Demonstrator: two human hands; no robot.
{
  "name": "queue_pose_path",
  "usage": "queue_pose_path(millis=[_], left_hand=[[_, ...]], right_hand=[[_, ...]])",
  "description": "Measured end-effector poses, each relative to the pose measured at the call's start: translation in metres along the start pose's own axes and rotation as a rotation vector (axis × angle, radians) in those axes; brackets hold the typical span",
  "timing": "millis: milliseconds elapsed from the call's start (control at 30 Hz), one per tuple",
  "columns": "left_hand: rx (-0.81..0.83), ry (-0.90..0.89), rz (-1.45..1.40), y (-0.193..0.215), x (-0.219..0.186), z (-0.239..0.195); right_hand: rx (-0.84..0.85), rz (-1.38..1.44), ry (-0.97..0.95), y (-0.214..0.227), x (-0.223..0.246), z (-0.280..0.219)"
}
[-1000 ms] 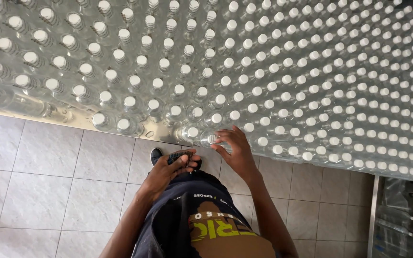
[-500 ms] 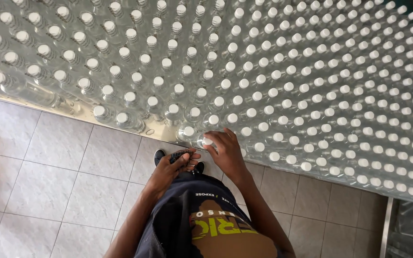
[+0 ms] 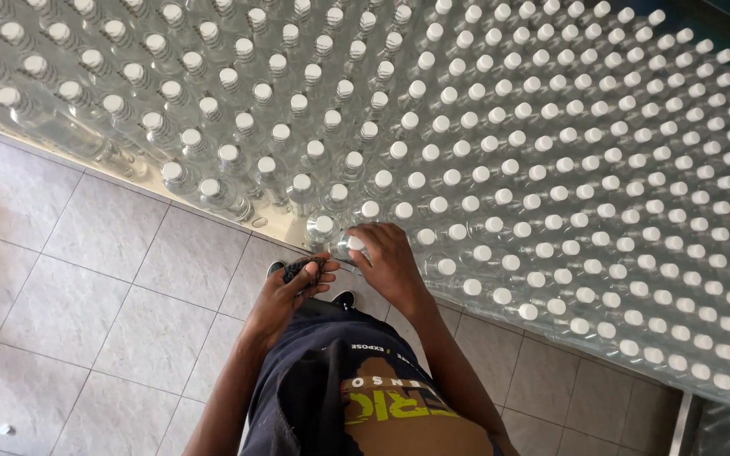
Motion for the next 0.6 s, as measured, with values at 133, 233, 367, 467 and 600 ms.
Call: queue_pose_path(millis=[133,233,367,467,600], left_hand=[[-0.013,-0.029,-0.026,-0.014,0.003,-0.01],[-0.037,-0.027,-0.068,-0.025,0.005,-0.02],[-0.052,-0.039,-0.075,-0.032,0.004,-0.028],[-0.049,-0.033,-0.089,-0.035,0.004,-0.031],[0.068,0.018,-0.06,-0.049,-0.002,-0.031]], right_hand=[[0.075,0.019,-0.013,0.002,0.002,0.002],[0.118,0.001,-0.023,-0.002,-0.001,-0.001],[0.122,-0.022,0.012,0.013,0.006,0.0],[0.026,0.053,0.068,0.043,0.021,-0.005],[-0.05,0.476,0.06,0.092,0.044,-0.014]])
Point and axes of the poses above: each hand's wrist, its own z-axis towards the middle knuckle, its own y-axis out of the back of the hand, x = y × z, the point moved 6 cm from there along z, towards the middle knuckle, and after that the axes turned 1 degree about y, right-handed, at the moved point
